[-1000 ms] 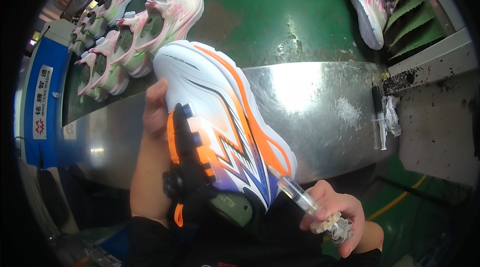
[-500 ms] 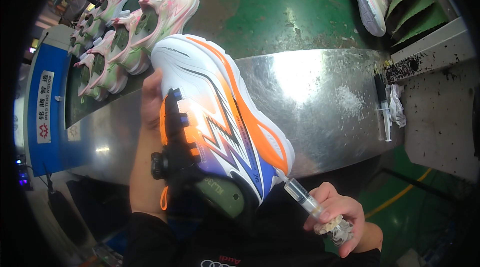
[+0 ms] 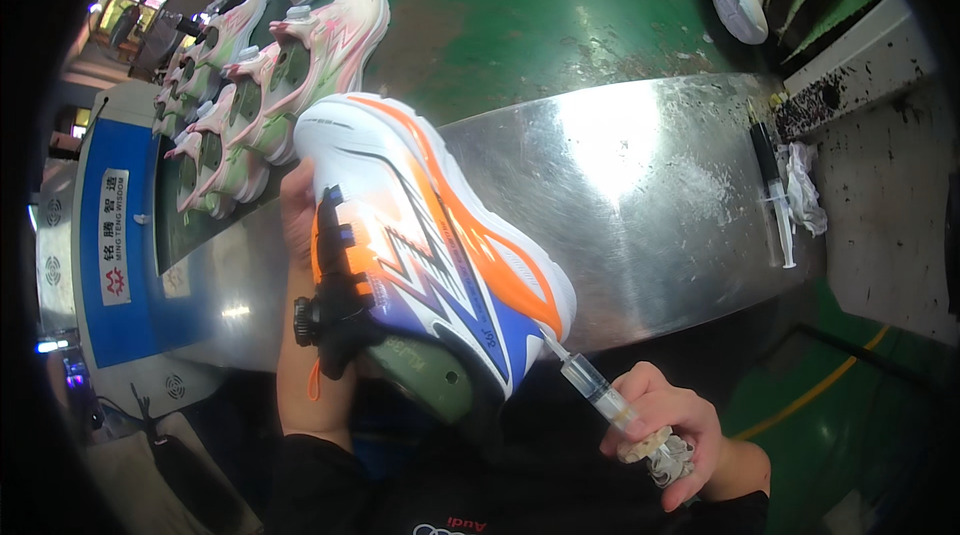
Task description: The person picks up shoes one at a time from a conveyor belt, applies liquid along the sole seams using a syringe, and places them back onto the conveyor belt.
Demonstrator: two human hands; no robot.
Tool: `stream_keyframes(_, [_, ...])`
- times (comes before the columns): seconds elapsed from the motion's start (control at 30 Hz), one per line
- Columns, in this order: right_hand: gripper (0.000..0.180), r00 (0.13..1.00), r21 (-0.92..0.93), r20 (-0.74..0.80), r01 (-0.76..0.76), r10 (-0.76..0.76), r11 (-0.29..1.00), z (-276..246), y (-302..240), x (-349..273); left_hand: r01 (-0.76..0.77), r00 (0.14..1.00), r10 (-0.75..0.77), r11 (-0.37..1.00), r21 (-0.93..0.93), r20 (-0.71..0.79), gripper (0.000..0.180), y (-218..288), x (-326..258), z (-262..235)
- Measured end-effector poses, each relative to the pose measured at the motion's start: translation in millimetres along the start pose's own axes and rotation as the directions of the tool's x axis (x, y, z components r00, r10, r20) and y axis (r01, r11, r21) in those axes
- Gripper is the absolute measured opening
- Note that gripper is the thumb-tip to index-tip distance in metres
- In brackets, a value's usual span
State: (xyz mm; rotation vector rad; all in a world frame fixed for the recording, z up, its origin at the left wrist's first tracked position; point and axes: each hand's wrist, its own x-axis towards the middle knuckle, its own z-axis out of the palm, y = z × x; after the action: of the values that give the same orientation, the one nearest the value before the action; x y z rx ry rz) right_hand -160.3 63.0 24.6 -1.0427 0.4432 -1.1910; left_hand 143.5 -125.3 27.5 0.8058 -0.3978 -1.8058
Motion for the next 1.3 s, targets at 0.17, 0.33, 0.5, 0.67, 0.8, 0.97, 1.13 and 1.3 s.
stream_keyframes(0.17, [0.063,0.999,0.03,-0.029,-0.035,0.036,0.999,1.3,3.5,-1.6,-0.075,0.992,0.086,0.991,0.112,-0.095,0.019,14.1,-9.9,-16.4])
stream_keyframes(0.33, [0.062,0.999,0.006,-0.054,-0.006,0.006,1.0,-1.1,9.5,1.4,0.127,0.991,-0.121,0.98,0.151,-0.048,0.029,31.9,-38.3,-22.2])
stream_keyframes(0.5, [0.061,0.994,0.017,-0.107,-0.03,0.032,0.999,4.3,15.9,3.1,0.095,0.986,-0.038,0.929,0.359,-0.162,0.053,59.6,-66.0,-79.3])
stream_keyframes(0.67, [0.062,0.999,-0.141,0.003,0.041,-0.041,0.989,-1.9,22.3,12.8,0.0,0.969,0.139,0.826,0.563,-0.203,0.051,57.6,-90.6,-91.1])
stream_keyframes(0.8, [0.057,0.999,-0.187,-0.032,0.028,-0.035,0.982,7.0,23.5,18.5,0.066,0.973,0.003,0.955,0.29,-0.229,0.038,45.7,-119.9,-71.9])
stream_keyframes(0.97, [0.057,0.998,-0.239,-0.027,0.053,-0.061,0.97,15.9,23.2,21.1,0.114,0.96,0.025,0.874,0.473,-0.278,0.033,37.2,-168.5,-82.7])
stream_keyframes(1.13, [0.056,0.997,-0.311,-0.031,0.058,-0.071,0.949,21.2,18.5,22.8,0.201,0.953,-0.102,0.917,0.344,-0.285,0.048,11.0,-193.6,-71.7])
stream_keyframes(1.3, [0.056,0.999,-0.322,-0.036,0.023,-0.037,0.947,28.6,8.5,25.3,0.292,0.946,-0.238,0.92,0.26,-0.22,0.074,-10.3,-206.2,-54.8])
